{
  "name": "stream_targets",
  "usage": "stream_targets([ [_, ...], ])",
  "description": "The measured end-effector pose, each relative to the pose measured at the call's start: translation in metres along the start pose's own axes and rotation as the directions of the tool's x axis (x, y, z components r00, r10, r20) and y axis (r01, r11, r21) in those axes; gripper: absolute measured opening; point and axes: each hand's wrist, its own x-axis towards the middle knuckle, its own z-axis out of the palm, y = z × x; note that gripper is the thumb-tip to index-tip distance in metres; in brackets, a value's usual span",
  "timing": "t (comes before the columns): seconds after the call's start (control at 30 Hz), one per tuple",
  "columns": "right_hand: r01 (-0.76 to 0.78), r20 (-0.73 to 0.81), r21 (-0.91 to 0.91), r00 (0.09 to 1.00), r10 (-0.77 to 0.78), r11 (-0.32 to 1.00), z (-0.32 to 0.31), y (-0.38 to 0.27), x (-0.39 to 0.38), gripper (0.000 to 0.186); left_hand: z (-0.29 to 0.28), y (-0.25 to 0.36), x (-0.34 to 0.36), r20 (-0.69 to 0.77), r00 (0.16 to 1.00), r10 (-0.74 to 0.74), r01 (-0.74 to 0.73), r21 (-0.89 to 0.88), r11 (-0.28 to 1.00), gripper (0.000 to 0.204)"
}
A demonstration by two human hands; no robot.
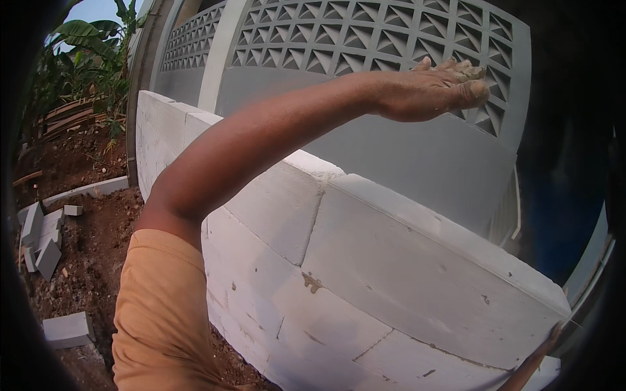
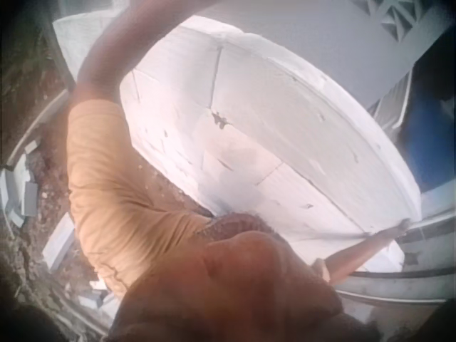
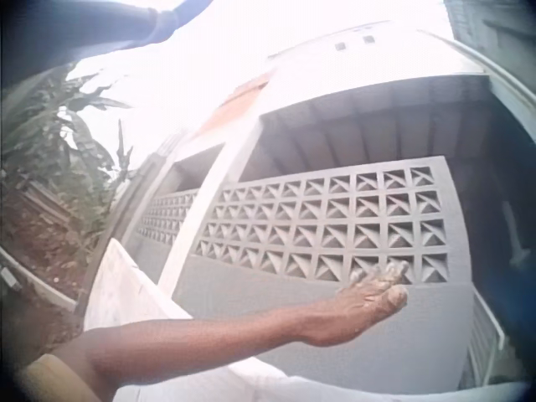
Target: The person applies mortar to a low wall using a trowel and bucket, then picks up and places white blocks onto the wall. The person repeats this process, applying mortar and positioning blocks along the wall.
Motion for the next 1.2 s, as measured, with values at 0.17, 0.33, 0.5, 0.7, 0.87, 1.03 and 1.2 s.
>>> stream_targets([
  [0.17,-0.016,-0.029,0.007,0.999,0.016,1.0,-0.022,0.013,0.014,0.083,0.091,-0.042,-0.058,0.653,0.727,-0.211,0.298,-0.024,0.954,0.098],
  [0.33,-0.018,-0.043,0.018,0.999,0.019,1.0,-0.065,0.025,0.018,0.084,0.101,-0.05,-0.068,0.639,0.726,-0.256,0.367,-0.045,0.929,0.099],
  [0.5,-0.028,-0.044,0.042,0.999,0.03,0.999,-0.1,0.035,0.026,0.084,0.095,-0.041,-0.071,0.592,0.747,-0.303,0.38,-0.006,0.925,0.101],
  [0.7,-0.033,-0.037,0.041,0.999,0.034,0.999,-0.133,0.038,0.03,0.085,0.104,-0.043,-0.069,0.558,0.748,-0.36,0.387,0.074,0.919,0.103],
  [0.87,-0.011,0.037,0.082,0.999,0.008,0.997,-0.152,0.032,0.018,0.091,0.108,-0.045,-0.07,0.505,0.826,-0.249,0.331,-0.078,0.94,0.104],
  [1.03,0.017,-0.249,-0.03,0.968,-0.024,0.999,-0.071,0.049,0.009,0.093,0.088,-0.039,-0.075,0.584,0.69,-0.427,0.472,0.085,0.878,0.103],
  [1.2,-0.104,-0.07,0.229,0.99,0.123,0.968,-0.119,0.017,0.012,0.107,0.105,-0.043,-0.065,0.624,0.619,-0.476,0.511,0.14,0.848,0.103],
])
